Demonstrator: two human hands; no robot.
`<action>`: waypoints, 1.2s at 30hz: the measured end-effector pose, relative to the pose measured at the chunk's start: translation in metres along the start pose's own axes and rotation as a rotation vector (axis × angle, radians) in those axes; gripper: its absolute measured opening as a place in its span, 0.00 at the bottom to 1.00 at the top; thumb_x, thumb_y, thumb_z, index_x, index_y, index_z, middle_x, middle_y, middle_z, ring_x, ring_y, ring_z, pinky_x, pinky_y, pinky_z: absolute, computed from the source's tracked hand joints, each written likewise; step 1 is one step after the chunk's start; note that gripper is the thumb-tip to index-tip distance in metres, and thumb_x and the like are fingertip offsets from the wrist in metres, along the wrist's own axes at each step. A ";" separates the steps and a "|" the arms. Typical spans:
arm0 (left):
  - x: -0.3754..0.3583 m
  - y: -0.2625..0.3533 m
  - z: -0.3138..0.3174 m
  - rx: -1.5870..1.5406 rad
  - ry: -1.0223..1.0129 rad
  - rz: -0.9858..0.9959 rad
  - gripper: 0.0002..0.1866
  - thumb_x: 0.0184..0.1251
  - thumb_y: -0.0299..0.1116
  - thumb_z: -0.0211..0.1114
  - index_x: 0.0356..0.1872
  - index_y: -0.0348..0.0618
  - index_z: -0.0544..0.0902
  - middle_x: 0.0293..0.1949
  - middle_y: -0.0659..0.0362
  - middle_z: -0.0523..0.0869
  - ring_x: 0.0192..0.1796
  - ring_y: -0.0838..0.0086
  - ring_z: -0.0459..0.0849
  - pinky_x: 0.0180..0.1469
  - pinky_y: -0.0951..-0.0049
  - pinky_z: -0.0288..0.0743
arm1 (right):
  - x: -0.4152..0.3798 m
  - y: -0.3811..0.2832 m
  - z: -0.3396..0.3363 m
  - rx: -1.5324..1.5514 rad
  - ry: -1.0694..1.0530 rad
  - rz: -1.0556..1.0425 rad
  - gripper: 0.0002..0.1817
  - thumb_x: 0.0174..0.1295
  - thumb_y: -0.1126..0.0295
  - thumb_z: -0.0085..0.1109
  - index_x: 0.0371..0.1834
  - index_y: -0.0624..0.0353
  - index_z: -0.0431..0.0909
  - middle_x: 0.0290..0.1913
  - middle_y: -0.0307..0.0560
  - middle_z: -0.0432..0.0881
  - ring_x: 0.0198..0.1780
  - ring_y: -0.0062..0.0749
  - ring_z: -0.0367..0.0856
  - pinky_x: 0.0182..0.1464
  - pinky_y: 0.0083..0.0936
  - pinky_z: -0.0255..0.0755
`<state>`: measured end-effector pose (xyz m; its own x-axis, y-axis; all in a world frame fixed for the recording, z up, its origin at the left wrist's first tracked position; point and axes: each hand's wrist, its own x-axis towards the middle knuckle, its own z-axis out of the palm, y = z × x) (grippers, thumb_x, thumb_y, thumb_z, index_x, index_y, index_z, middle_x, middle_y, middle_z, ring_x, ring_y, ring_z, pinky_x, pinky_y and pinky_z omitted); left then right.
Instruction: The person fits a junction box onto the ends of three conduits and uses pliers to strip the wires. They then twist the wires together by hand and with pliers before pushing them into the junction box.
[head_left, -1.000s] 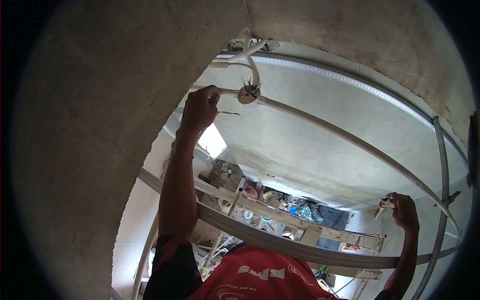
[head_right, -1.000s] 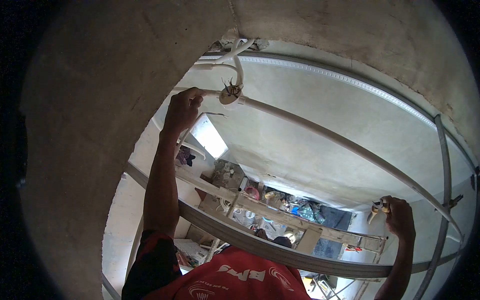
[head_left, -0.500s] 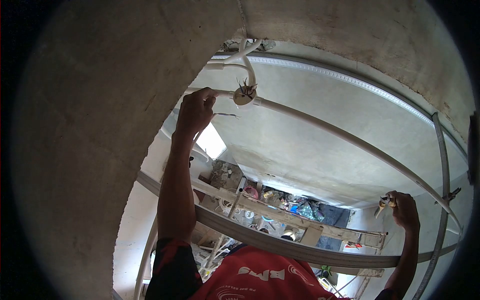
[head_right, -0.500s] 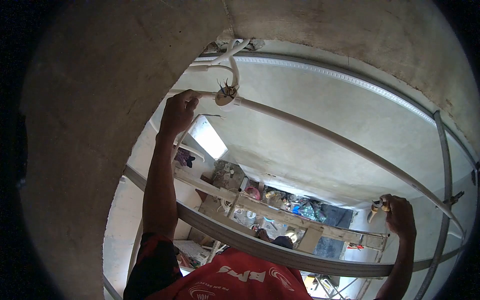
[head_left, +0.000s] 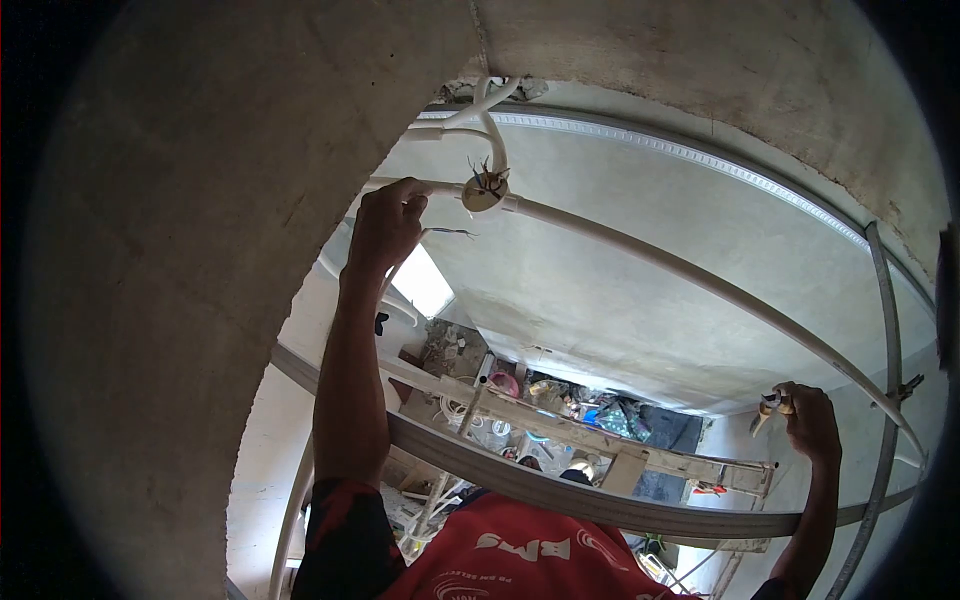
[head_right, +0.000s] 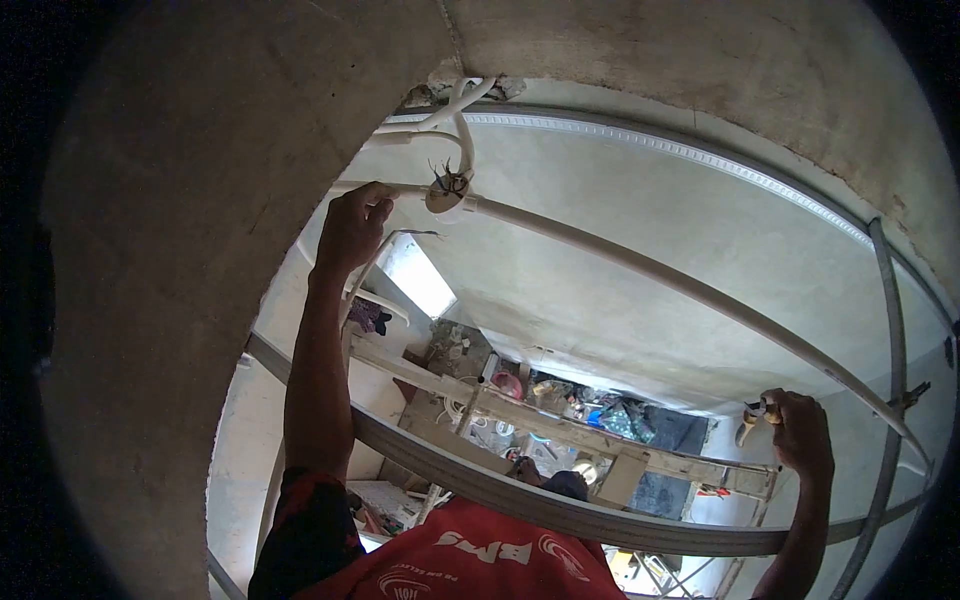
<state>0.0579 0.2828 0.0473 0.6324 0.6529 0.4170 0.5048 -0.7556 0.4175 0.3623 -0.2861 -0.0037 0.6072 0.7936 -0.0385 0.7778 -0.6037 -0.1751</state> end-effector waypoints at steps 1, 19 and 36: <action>0.000 0.000 0.000 -0.010 -0.003 -0.016 0.12 0.76 0.33 0.62 0.52 0.39 0.87 0.42 0.48 0.92 0.44 0.57 0.91 0.50 0.58 0.82 | 0.000 0.000 0.000 0.001 0.000 0.001 0.20 0.53 0.84 0.60 0.49 0.56 0.83 0.38 0.54 0.87 0.46 0.54 0.85 0.50 0.47 0.77; 0.000 -0.004 0.003 -0.039 0.006 0.035 0.12 0.76 0.32 0.62 0.52 0.41 0.87 0.43 0.49 0.92 0.44 0.58 0.91 0.50 0.61 0.83 | 0.000 -0.003 0.000 0.007 0.012 -0.002 0.17 0.54 0.84 0.59 0.46 0.57 0.84 0.36 0.52 0.87 0.44 0.53 0.86 0.45 0.46 0.77; -0.004 0.020 -0.008 -0.047 -0.037 0.027 0.12 0.76 0.32 0.62 0.51 0.39 0.87 0.46 0.48 0.92 0.46 0.56 0.91 0.50 0.60 0.83 | 0.002 -0.004 -0.003 -0.004 -0.103 0.069 0.20 0.52 0.83 0.61 0.49 0.56 0.84 0.41 0.52 0.88 0.47 0.53 0.86 0.53 0.46 0.78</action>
<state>0.0612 0.2657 0.0606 0.6669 0.6295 0.3987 0.4600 -0.7687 0.4443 0.3607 -0.2822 0.0000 0.6395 0.7538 -0.1513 0.7355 -0.6571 -0.1649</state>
